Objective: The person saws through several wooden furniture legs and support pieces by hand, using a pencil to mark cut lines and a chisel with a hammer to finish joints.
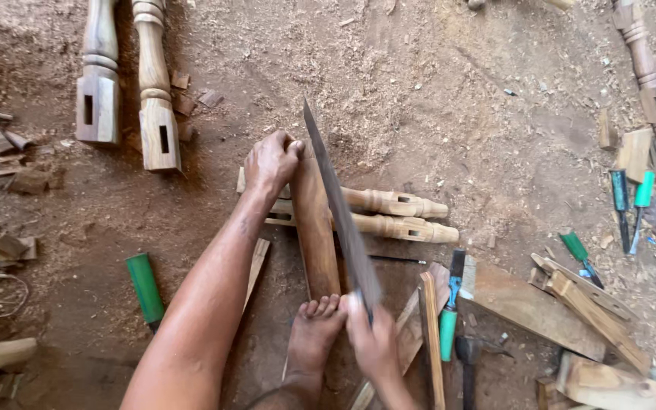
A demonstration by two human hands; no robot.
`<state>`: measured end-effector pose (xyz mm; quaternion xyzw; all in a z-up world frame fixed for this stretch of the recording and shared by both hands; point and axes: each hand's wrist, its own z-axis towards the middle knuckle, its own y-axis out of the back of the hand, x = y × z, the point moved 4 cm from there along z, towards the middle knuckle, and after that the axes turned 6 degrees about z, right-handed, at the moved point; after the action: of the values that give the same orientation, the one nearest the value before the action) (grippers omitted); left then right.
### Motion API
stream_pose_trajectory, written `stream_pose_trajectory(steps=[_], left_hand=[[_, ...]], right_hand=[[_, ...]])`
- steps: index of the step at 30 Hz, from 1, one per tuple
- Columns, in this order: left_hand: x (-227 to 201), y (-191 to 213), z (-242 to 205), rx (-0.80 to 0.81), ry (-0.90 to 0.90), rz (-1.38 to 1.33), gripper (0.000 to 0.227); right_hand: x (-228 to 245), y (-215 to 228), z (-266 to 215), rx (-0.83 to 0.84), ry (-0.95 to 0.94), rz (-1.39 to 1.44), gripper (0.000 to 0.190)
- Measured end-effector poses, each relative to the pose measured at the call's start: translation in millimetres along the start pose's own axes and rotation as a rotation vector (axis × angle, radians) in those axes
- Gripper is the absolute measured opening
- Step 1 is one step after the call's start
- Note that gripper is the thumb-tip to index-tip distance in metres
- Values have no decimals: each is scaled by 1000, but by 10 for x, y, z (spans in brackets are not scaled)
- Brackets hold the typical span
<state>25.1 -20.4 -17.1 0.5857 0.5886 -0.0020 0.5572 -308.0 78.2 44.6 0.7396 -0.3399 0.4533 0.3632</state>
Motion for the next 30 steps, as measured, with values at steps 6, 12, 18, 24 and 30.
stream_pose_trajectory(steps=[6, 12, 18, 24, 30], left_hand=[[-39, 2, -49, -40, -65, -21, 30], [-68, 14, -44, 35, -12, -7, 29], [-60, -81, 41, -78, -148, 97, 31], [31, -214, 54, 78, -71, -10, 40], [-80, -136, -123, 108, 10, -114, 42]], right_hand=[[22, -84, 434, -12, -177, 157, 40], [-17, -74, 196, 11, -17, 130, 38], [230, 353, -395, 199, -203, 347, 27], [178, 155, 84, 110, -131, 238, 32], [81, 77, 210, 104, -170, 334, 23]])
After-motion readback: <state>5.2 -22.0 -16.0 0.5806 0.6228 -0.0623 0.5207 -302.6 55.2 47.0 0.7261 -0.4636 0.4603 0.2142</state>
